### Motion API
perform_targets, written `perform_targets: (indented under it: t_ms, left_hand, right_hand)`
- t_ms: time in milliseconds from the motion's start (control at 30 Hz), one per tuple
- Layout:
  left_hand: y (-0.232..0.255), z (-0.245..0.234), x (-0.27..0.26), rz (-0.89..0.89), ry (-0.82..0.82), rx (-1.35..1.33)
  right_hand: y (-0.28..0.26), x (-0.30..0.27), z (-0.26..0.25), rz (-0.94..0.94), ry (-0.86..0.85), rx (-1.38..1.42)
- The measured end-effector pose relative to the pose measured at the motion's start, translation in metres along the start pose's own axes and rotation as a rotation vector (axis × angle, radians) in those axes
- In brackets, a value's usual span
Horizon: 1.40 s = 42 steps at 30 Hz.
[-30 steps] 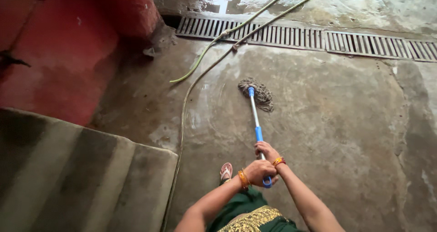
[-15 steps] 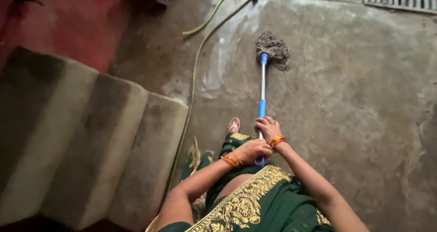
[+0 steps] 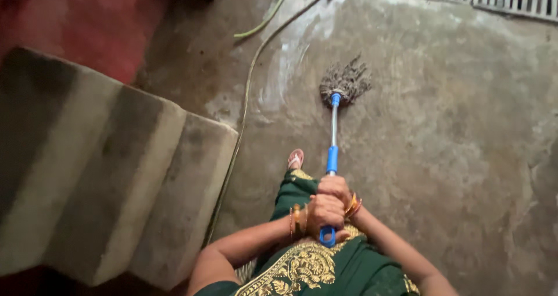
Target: The person mops a wet concrete floor using a mop with a blue handle, moving the mop head back and forth across the surface while walking backwards.
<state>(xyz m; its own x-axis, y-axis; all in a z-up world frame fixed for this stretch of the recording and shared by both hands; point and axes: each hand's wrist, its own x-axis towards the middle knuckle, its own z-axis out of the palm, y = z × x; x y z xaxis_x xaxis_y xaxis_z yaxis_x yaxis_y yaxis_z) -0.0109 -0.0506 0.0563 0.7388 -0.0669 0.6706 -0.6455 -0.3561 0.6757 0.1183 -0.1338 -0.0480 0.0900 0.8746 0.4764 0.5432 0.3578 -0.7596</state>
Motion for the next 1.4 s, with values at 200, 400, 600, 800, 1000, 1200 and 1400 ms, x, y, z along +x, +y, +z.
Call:
perform_targets:
  t_ms: [200, 400, 600, 800, 1000, 1200, 1400]
  left_hand:
    - [-0.083, 0.002, -0.043, -0.031, -0.064, 0.116]
    - [-0.188, -0.005, -0.069, -0.104, -0.405, 0.233]
    - [-0.239, 0.033, -0.070, -0.132, -0.517, 0.289]
    - [-0.210, 0.070, -0.097, -0.035, -0.492, 0.307]
    - [-0.196, 0.072, -0.105, -0.083, -0.669, 0.529]
    - [-0.096, 0.004, -0.060, -0.207, -0.562, 0.480]
    - [0.020, -0.041, 0.008, -0.266, -0.379, 0.218]
  right_hand:
    - [0.080, -0.004, 0.008, -0.062, -0.024, -0.175]
    - [0.158, 0.008, -0.009, 0.090, -0.340, -0.399]
    - [0.156, 0.014, -0.039, 0.361, -0.447, -0.412]
    - [0.119, -0.021, -0.015, 0.326, -0.406, -0.468]
    - [0.126, -0.049, -0.001, 0.297, -0.416, -0.475]
    - [0.096, -0.022, -0.005, 0.151, -0.341, -0.410]
    - [0.011, -0.001, -0.018, 0.018, -0.226, -0.100]
